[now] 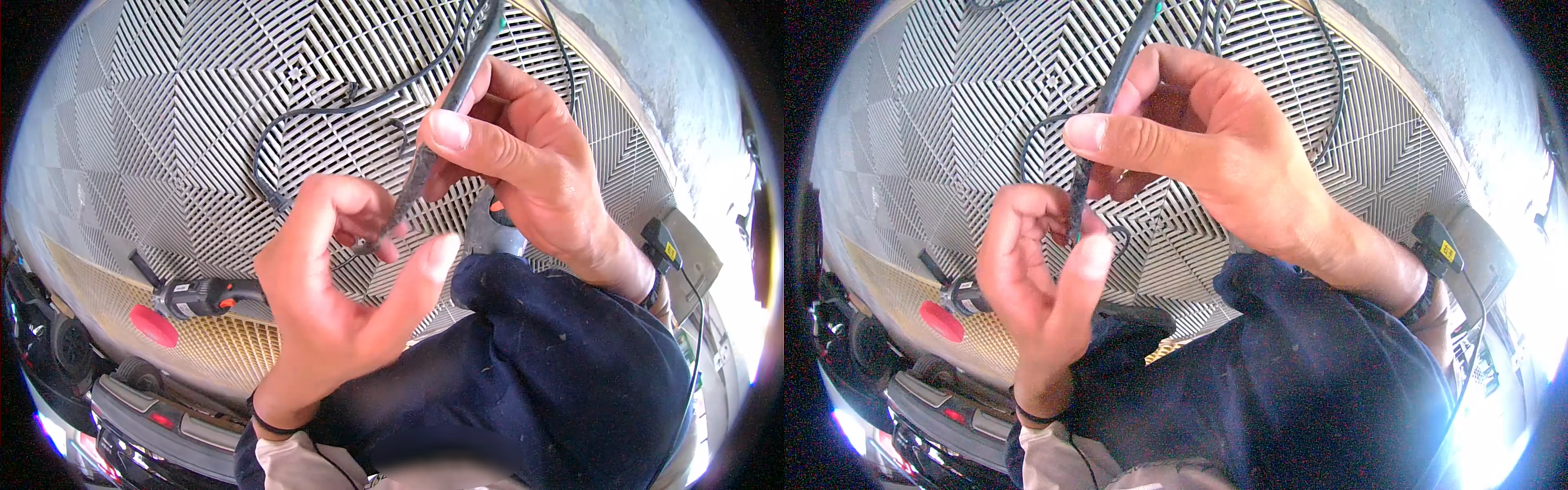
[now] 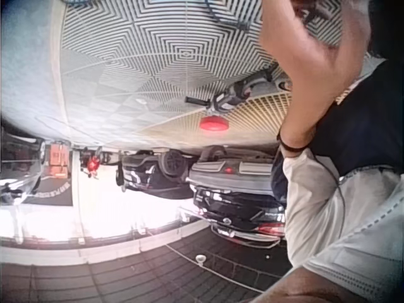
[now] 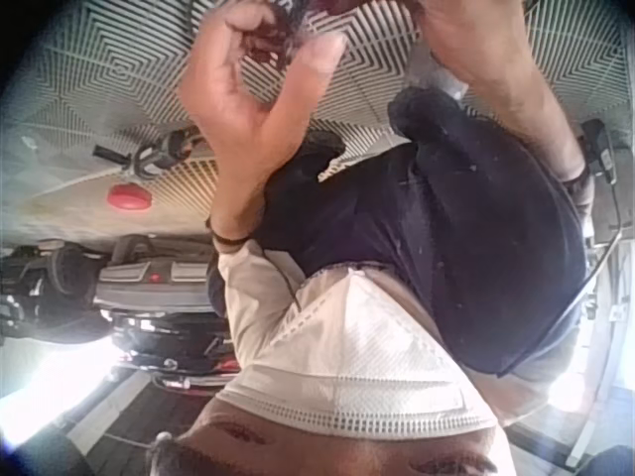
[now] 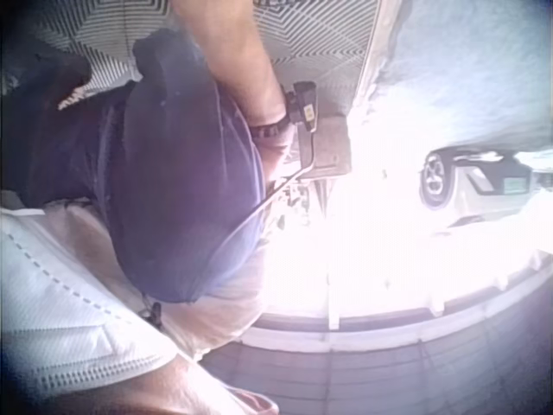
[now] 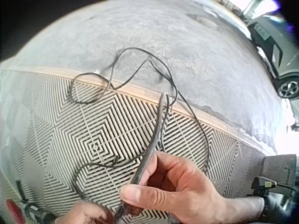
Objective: Repairing a damaged power cord of a polishing machine using electrical tape.
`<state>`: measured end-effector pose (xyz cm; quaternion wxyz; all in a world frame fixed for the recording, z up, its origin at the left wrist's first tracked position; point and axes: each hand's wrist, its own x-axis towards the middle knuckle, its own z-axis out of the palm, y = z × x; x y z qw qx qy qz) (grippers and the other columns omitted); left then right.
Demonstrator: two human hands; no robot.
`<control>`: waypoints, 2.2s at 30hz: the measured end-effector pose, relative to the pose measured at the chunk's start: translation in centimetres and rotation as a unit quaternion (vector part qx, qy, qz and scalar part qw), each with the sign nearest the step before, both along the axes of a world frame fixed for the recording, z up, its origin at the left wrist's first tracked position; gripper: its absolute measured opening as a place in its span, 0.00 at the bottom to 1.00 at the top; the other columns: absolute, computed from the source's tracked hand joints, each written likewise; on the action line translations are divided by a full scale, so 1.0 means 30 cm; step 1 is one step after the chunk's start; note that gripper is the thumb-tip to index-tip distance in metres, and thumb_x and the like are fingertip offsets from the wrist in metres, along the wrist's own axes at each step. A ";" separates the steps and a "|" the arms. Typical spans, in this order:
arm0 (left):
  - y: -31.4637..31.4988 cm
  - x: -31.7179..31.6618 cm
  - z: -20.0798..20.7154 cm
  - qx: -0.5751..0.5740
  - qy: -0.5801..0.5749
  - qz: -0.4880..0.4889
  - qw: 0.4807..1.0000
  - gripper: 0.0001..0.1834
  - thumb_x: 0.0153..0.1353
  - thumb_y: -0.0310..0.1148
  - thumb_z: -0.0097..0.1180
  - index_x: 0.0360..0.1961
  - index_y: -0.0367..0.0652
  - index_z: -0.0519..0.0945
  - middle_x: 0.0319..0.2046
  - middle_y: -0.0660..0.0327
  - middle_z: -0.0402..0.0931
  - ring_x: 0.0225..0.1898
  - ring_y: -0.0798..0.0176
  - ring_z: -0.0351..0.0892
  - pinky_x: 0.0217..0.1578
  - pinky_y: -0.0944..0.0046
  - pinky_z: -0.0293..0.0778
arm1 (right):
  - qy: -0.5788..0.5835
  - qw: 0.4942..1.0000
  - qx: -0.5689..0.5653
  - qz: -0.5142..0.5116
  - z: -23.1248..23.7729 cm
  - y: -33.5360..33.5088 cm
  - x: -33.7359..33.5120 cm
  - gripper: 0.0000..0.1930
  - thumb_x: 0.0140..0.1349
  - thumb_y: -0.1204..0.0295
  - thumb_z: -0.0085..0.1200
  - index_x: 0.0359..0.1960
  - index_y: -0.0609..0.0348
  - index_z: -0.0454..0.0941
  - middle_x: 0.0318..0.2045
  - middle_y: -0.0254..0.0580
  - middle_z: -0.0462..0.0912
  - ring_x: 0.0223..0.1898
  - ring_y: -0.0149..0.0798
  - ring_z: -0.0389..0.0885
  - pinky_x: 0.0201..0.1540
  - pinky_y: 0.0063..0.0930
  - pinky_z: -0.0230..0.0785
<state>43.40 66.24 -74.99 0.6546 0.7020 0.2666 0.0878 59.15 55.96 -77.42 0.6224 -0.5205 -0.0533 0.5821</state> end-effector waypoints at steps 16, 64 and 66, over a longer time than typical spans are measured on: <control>-0.039 0.022 -0.041 0.321 0.037 -0.013 0.946 0.06 0.57 0.29 0.60 0.31 0.39 0.77 0.22 0.64 0.74 0.18 0.65 0.67 0.21 0.64 0.55 | -0.090 0.996 -0.024 0.018 0.010 0.011 0.011 0.15 0.67 0.61 0.52 0.34 0.63 0.77 0.24 0.33 0.77 0.24 0.23 0.73 0.27 0.17 0.65; 0.019 0.012 -0.023 0.207 -0.011 0.039 0.978 0.10 0.57 0.17 0.57 0.41 0.29 0.76 0.38 0.54 0.78 0.39 0.67 0.77 0.44 0.70 0.72 | -0.015 0.997 0.070 -0.032 0.006 0.003 -0.005 0.09 0.67 0.70 0.48 0.44 0.60 0.67 0.39 0.57 0.82 0.37 0.39 0.84 0.42 0.28 0.79; 0.011 0.020 -0.020 0.183 -0.003 0.064 0.981 0.11 0.55 0.18 0.60 0.41 0.30 0.77 0.36 0.57 0.77 0.37 0.69 0.76 0.41 0.71 0.71 | -0.055 0.995 0.066 -0.053 0.007 0.010 -0.042 0.09 0.67 0.70 0.49 0.44 0.60 0.67 0.39 0.56 0.82 0.37 0.37 0.84 0.42 0.27 0.78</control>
